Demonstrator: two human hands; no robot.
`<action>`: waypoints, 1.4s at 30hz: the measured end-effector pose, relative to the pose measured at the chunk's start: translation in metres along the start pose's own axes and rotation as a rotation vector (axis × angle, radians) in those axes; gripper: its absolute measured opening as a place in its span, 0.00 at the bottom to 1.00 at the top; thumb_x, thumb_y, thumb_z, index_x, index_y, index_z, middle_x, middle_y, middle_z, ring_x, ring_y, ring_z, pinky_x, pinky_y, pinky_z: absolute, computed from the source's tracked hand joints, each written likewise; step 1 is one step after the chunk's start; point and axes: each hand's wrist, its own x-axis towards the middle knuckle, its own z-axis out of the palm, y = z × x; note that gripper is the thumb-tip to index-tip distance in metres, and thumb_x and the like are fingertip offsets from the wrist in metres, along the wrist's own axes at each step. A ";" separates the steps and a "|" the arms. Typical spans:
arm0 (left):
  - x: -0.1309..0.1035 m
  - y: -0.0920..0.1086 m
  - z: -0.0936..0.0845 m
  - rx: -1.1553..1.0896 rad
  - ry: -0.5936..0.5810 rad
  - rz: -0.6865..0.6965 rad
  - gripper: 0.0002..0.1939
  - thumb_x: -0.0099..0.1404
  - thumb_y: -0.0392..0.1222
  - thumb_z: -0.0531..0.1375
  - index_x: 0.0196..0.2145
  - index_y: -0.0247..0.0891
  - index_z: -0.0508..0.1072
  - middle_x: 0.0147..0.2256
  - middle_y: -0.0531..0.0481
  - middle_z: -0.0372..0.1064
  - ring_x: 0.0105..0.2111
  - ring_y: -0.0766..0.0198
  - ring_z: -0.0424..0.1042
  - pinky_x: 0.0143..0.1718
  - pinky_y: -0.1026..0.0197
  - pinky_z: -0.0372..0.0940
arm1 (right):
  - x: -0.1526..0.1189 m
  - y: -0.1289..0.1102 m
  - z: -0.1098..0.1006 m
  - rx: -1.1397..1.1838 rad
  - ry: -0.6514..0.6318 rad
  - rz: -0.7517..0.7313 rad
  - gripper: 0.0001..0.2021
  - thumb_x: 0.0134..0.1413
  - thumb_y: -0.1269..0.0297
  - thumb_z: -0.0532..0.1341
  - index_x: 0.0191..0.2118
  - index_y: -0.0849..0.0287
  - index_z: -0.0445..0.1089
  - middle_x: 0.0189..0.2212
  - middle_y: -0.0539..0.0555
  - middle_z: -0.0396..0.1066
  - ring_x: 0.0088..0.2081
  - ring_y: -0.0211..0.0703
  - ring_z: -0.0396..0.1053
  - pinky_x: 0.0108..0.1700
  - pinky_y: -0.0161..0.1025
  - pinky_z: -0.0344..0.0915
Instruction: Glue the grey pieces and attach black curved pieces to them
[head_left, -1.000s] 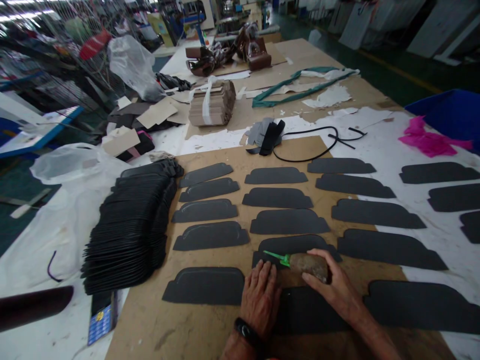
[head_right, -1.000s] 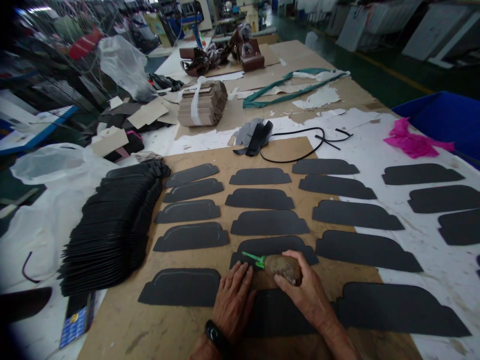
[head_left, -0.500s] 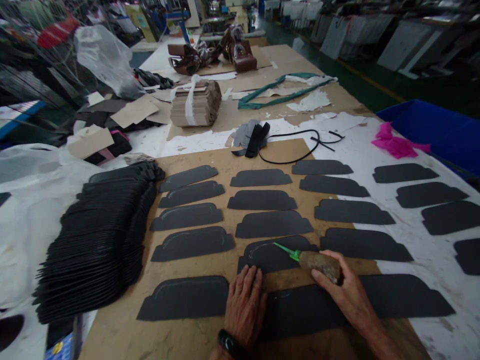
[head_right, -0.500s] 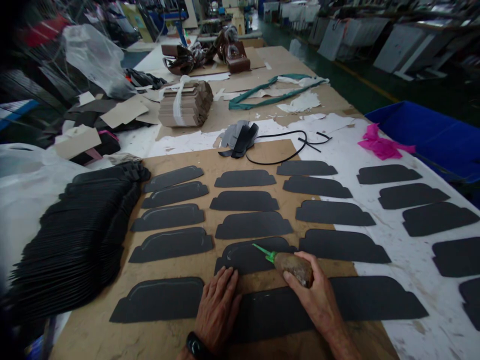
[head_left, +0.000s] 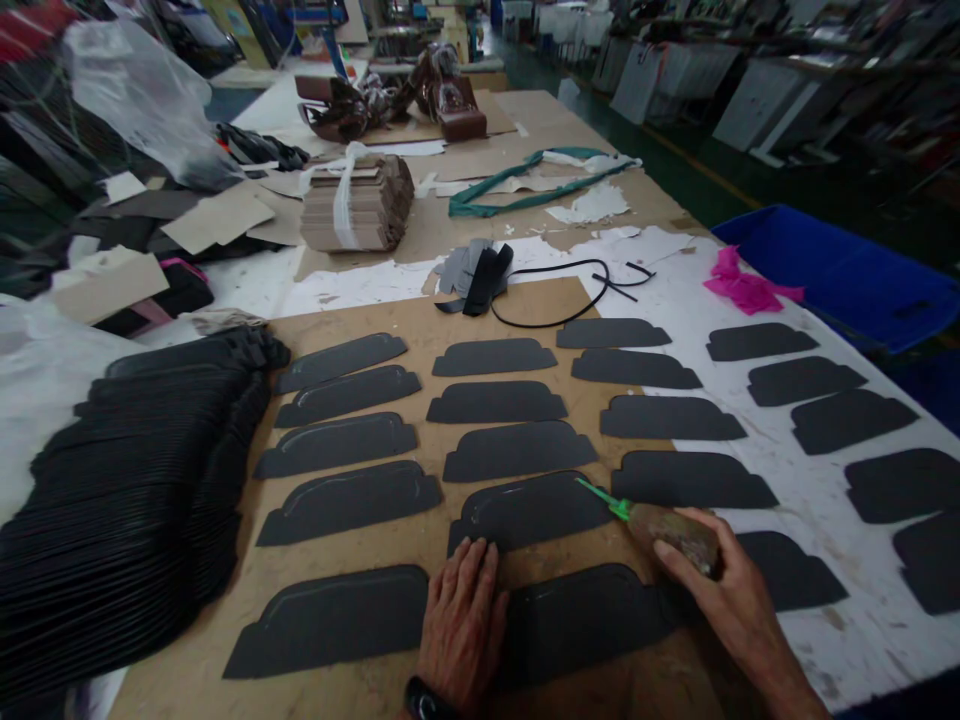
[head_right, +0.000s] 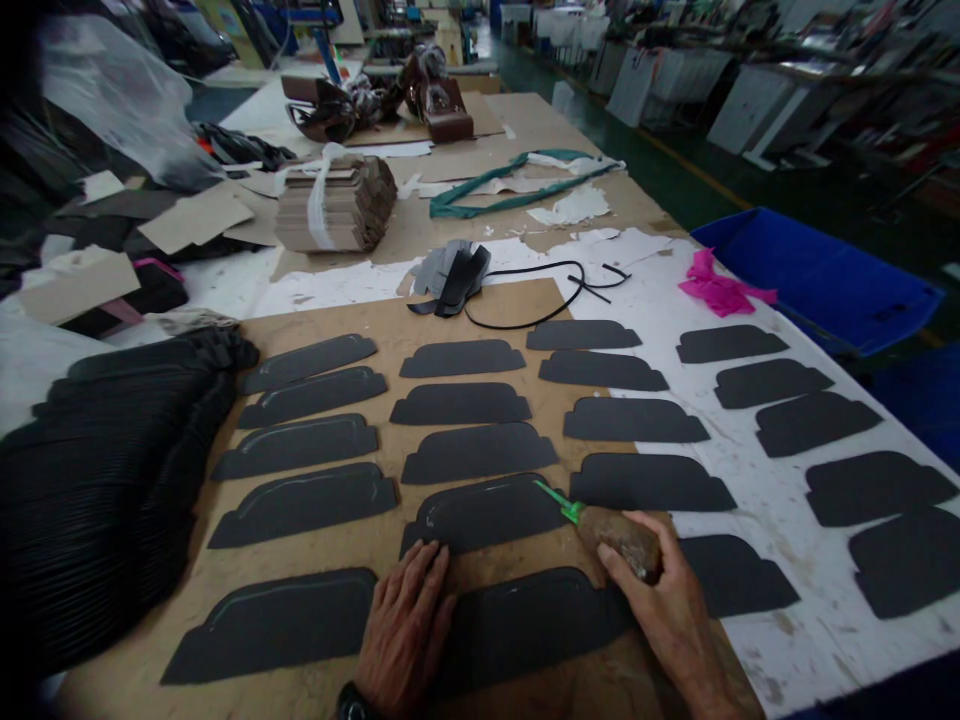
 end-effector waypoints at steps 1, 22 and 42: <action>0.000 0.000 0.000 -0.004 -0.004 -0.004 0.22 0.61 0.39 0.54 0.54 0.37 0.62 0.51 0.47 0.65 0.52 0.57 0.61 0.48 0.56 0.58 | -0.001 0.002 -0.001 -0.004 -0.002 0.005 0.25 0.39 0.46 0.60 0.42 0.55 0.64 0.40 0.54 0.69 0.41 0.51 0.67 0.43 0.43 0.63; 0.052 -0.020 -0.013 -0.199 -0.021 -0.155 0.18 0.62 0.33 0.50 0.49 0.38 0.65 0.46 0.44 0.66 0.45 0.57 0.66 0.44 0.53 0.65 | 0.010 -0.028 0.021 0.492 -0.216 0.128 0.27 0.38 0.50 0.65 0.47 0.53 0.62 0.39 0.54 0.71 0.39 0.52 0.70 0.36 0.43 0.71; 0.065 -0.026 0.010 -0.146 -0.116 -0.242 0.22 0.64 0.42 0.50 0.55 0.40 0.60 0.54 0.47 0.61 0.53 0.54 0.59 0.47 0.51 0.63 | 0.035 -0.100 0.101 0.070 -0.369 -0.246 0.21 0.44 0.53 0.60 0.45 0.52 0.60 0.41 0.53 0.71 0.42 0.48 0.70 0.41 0.41 0.66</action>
